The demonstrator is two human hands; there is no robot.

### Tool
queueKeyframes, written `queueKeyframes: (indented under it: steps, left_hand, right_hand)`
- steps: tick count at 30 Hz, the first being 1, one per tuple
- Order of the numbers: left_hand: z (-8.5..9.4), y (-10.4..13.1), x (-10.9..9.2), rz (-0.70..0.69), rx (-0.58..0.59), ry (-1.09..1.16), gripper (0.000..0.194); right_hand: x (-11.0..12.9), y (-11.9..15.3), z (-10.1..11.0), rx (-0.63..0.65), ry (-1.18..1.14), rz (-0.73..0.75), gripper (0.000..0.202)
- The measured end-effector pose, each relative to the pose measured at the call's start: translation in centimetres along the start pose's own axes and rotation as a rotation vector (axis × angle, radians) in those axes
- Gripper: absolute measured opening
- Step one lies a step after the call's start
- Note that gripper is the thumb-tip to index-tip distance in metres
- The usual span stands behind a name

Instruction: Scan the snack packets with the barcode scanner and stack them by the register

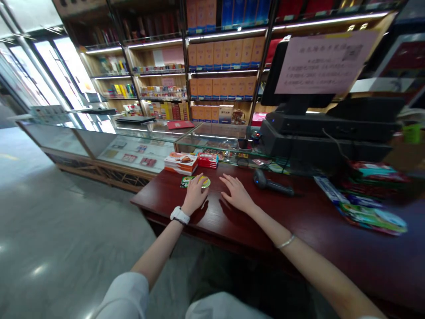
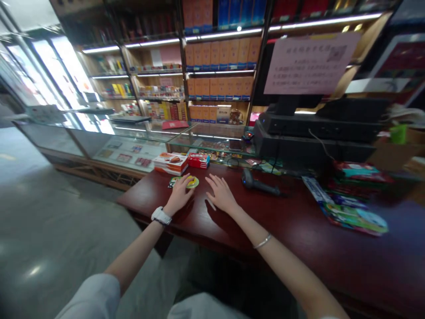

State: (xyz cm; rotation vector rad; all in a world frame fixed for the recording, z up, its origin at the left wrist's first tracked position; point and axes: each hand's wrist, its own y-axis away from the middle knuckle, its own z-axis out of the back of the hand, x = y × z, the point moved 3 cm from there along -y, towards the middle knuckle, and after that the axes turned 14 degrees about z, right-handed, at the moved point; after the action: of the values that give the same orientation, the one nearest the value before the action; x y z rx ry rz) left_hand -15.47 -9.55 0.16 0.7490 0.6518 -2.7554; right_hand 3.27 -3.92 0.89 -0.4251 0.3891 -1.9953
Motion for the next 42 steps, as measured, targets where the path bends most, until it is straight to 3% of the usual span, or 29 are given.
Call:
queueKeyframes:
  steps: [4,7,14,21,28,42]
  left_hand:
    - [1.8,-0.6,3.1,0.079,-0.045,-0.04,0.037]
    - [2.8,-1.4,5.2,0.118,-0.01,-0.037,0.036]
    - [3.4,-3.3,8.4,0.12,0.041,-0.134,0.036]
    - [3.1,-4.0,9.1,0.119,0.012,-0.24,0.033]
    - [2.7,-4.0,10.0,0.13,0.118,-0.246,0.031]
    - [3.4,-4.0,9.4,0.11,0.018,-0.247,0.024]
  right_hand:
    - [0.9,-2.8,-1.9,0.019,-0.049,0.036,0.057]
    - [1.0,-4.5,-3.2,0.019,-0.084,0.042,0.056]
    - [-0.2,-7.7,-6.7,0.018,-0.117,0.063,0.056]
    - [-1.2,-9.5,-8.7,0.02,-0.082,0.026,0.063]
    - [-2.7,-8.8,-10.1,0.022,-0.175,0.086,0.047]
    - [-2.0,-8.8,-10.0,-0.013,-0.197,0.093,0.039]
